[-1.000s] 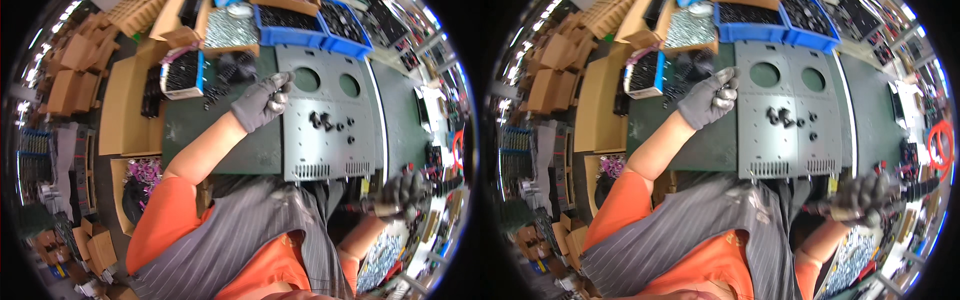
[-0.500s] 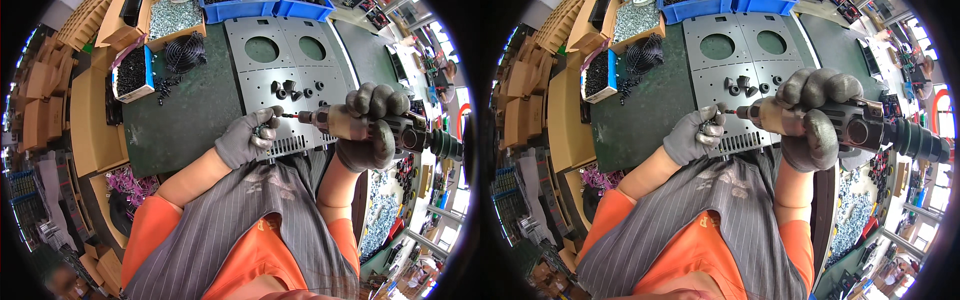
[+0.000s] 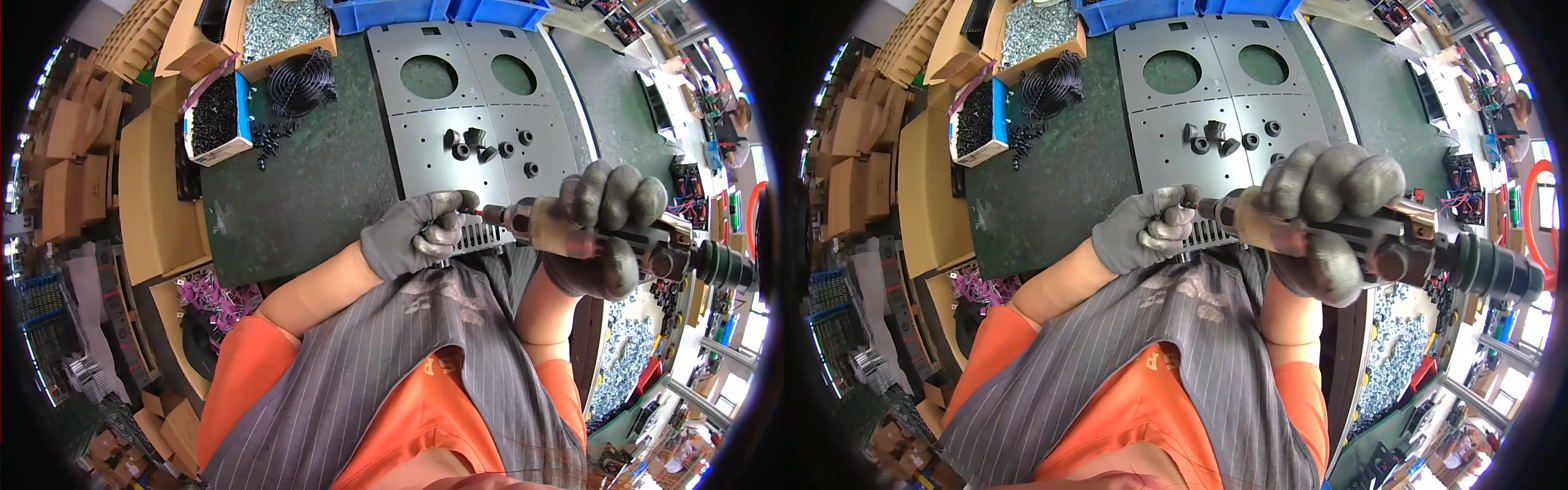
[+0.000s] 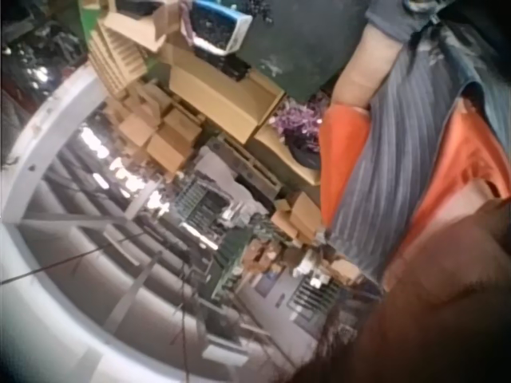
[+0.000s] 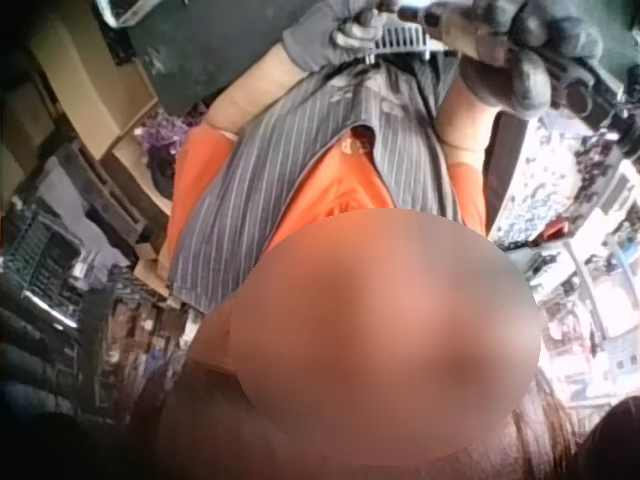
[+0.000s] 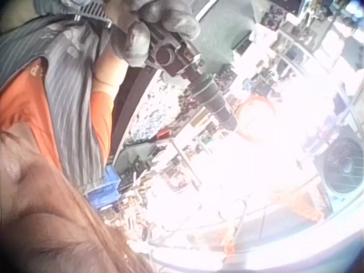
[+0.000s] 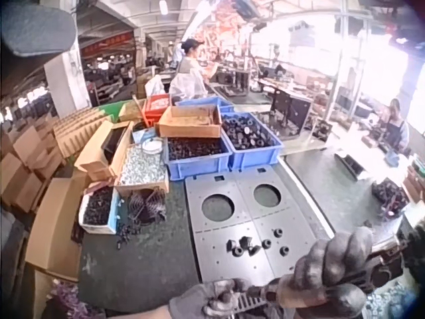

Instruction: The person assembles an electronic device on a factory workbench. They use a pneumatic screwdriver to fasten screws into a metal chassis, place rubber feet, and attach cooling fans. The person handles circuit boards, screws, and rubber feet while working at a station with bins of parts.

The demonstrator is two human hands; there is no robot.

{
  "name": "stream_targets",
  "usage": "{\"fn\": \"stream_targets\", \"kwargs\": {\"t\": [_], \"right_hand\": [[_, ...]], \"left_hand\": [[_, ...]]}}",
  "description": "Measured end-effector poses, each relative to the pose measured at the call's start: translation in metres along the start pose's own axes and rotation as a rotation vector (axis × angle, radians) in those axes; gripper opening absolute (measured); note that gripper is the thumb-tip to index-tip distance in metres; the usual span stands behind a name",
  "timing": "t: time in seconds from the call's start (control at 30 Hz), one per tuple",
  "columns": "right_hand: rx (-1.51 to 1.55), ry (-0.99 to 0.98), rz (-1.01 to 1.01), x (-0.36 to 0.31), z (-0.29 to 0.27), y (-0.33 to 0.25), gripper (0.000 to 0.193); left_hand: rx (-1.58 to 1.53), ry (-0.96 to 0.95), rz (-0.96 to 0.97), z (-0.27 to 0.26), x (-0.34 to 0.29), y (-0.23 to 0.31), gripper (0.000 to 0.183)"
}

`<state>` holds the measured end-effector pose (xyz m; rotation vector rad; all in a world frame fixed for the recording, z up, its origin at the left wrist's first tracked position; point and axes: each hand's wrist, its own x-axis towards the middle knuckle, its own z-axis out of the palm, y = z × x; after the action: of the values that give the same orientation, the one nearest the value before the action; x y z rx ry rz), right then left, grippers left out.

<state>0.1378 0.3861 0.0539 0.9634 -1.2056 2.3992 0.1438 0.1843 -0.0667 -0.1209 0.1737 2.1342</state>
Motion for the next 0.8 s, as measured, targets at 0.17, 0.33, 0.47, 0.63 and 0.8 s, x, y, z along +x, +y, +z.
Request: {"fn": "stream_targets", "kwargs": {"t": [0.17,0.33,0.47,0.63,0.8], "right_hand": [[0.232,0.382,-0.014,-0.008,-0.019,-0.008,0.033],[0.201,0.582,-0.017,-0.012,-0.045,-0.002,0.039],[0.184,0.490,0.043,-0.019,-0.043,0.007,0.039],[-0.055,0.493,0.054,-0.017,-0.035,-0.002,0.044],[-0.069,0.405,0.076,-0.002,-0.033,0.007,0.044]], "left_hand": [[0.526,0.116,0.061,0.020,-0.006,0.012,0.047],[1.259,0.432,0.353,0.026,0.031,0.085,0.040],[1.689,0.410,0.544,0.020,0.059,0.106,0.031],[1.719,0.457,0.130,0.028,0.038,0.103,0.040],[1.983,0.506,0.124,0.036,0.020,0.094,0.040]]}}
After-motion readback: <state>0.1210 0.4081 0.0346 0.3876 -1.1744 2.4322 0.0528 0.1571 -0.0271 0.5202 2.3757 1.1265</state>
